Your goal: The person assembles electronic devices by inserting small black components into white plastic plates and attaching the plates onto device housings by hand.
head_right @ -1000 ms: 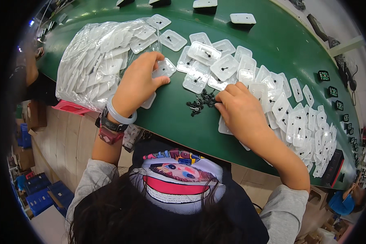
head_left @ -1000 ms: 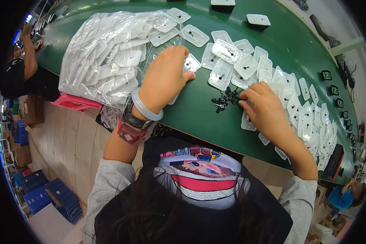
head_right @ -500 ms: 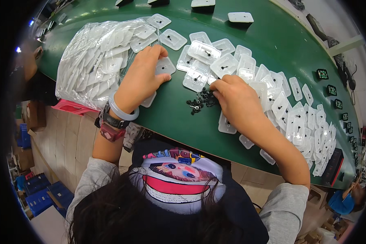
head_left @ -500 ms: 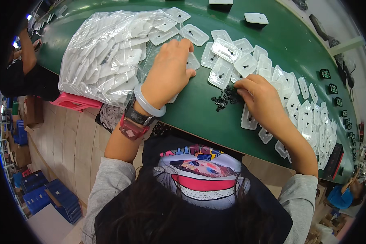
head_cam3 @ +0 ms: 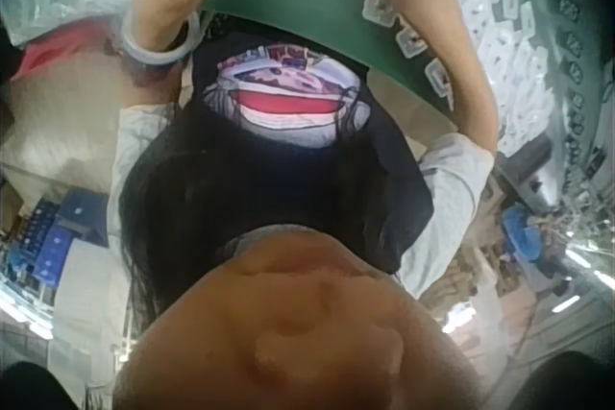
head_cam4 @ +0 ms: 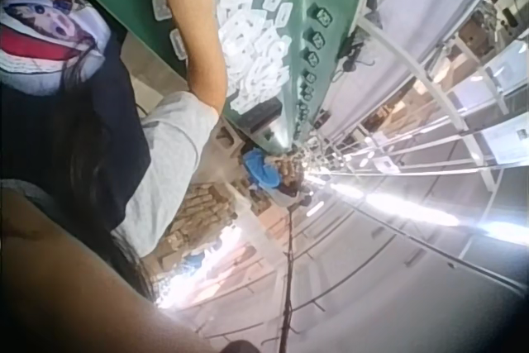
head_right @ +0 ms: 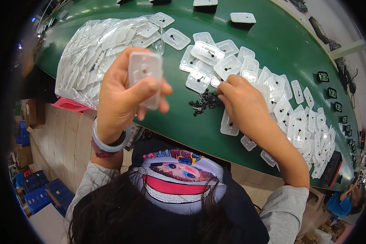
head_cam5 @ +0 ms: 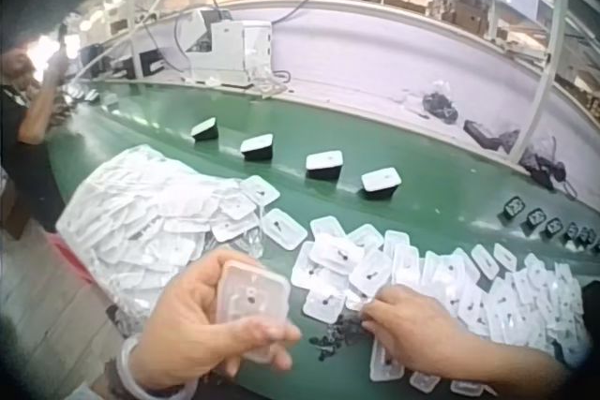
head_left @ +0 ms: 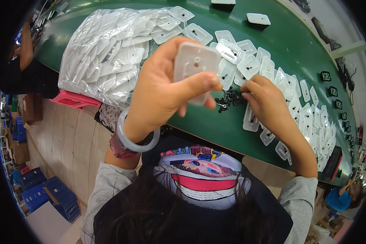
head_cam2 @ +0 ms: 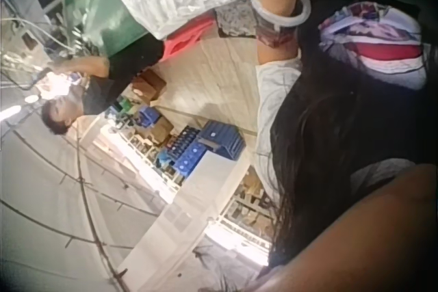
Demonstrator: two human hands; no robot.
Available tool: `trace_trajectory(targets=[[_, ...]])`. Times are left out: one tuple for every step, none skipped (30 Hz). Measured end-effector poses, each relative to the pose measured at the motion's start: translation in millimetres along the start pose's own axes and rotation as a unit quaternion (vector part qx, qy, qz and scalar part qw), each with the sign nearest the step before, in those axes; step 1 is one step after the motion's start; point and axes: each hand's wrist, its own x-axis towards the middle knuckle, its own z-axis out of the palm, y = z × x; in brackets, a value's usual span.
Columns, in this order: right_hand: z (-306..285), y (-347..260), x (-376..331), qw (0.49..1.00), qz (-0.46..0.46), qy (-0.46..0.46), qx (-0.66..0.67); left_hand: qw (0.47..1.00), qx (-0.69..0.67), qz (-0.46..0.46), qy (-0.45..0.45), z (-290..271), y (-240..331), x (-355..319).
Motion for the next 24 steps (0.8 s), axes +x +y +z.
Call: trace_trajectory(targets=[[-3,-1,-4,1.000,0.000,0.013,0.014,0.994,-0.104,-0.036,-0.029,-5,1,-6],[-4,-1,-7,0.999,0.001,0.027,0.028,0.974,-0.207,-0.071,-0.058,-8,2,-10],[-3,-2,-9,0.999,0.003,0.026,0.028,0.974,-0.208,-0.072,-0.059,-5,0,-11],[-1,-3,-11,0.999,-0.002,0.021,0.035,0.975,-0.209,-0.060,-0.047,0,-2,-10],[2,-4,-12,0.999,-0.007,0.016,0.043,0.976,-0.210,-0.048,-0.036,6,-4,-9],[4,-5,-14,0.999,-0.012,0.012,0.050,0.977,-0.210,-0.036,-0.024,12,-6,-8],[6,-5,-15,0.998,-0.017,0.007,0.058,0.977,-0.211,-0.023,-0.013,16,-8,-7],[7,-5,-15,0.998,-0.016,0.007,0.057,0.977,-0.211,-0.023,-0.013,19,-9,-7],[8,-5,-15,0.998,-0.014,0.004,0.056,0.978,-0.207,-0.026,-0.021,22,-10,-7],[8,-4,-14,0.998,-0.013,0.000,0.054,0.978,-0.203,-0.028,-0.028,24,-12,-7],[9,-4,-14,0.999,-0.012,-0.003,0.053,0.979,-0.199,-0.029,-0.035,26,-13,-7],[9,-4,-13,0.999,-0.011,-0.006,0.051,0.980,-0.194,-0.031,-0.042,27,-13,-8],[9,-4,-13,0.999,-0.013,-0.006,0.052,0.980,-0.193,-0.030,-0.040,26,-13,-9],[10,-5,-13,0.999,-0.015,-0.006,0.047,0.981,-0.186,-0.034,-0.039,25,-13,-10],[10,-5,-13,0.999,-0.017,-0.005,0.043,0.982,-0.179,-0.039,-0.038,25,-14,-11],[10,-5,-12,0.999,-0.019,-0.004,0.038,0.984,-0.172,-0.043,-0.037,24,-13,-12],[11,-5,-12,0.999,-0.021,-0.003,0.034,0.985,-0.164,-0.048,-0.037,23,-13,-12],[11,-6,-12,0.999,-0.022,-0.003,0.034,0.985,-0.164,-0.047,-0.036,23,-13,-13],[12,-6,-11,0.999,-0.029,0.004,0.022,0.983,-0.169,-0.052,-0.039,23,-12,-13],[13,-8,-10,0.999,-0.035,0.011,0.009,0.982,-0.174,-0.057,-0.042,23,-11,-13],[14,-9,-9,0.999,-0.041,0.018,-0.004,0.981,-0.179,-0.062,-0.046,23,-11,-13],[15,-9,-8,0.998,-0.047,0.025,-0.017,0.979,-0.185,-0.067,-0.049,23,-10,-12],[16,-9,-8,0.998,-0.048,0.025,-0.017,0.979,-0.185,-0.066,-0.049,23,-11,-12],[18,-9,-8,0.998,-0.053,0.032,-0.027,0.979,-0.184,-0.070,-0.045,23,-13,-12]])
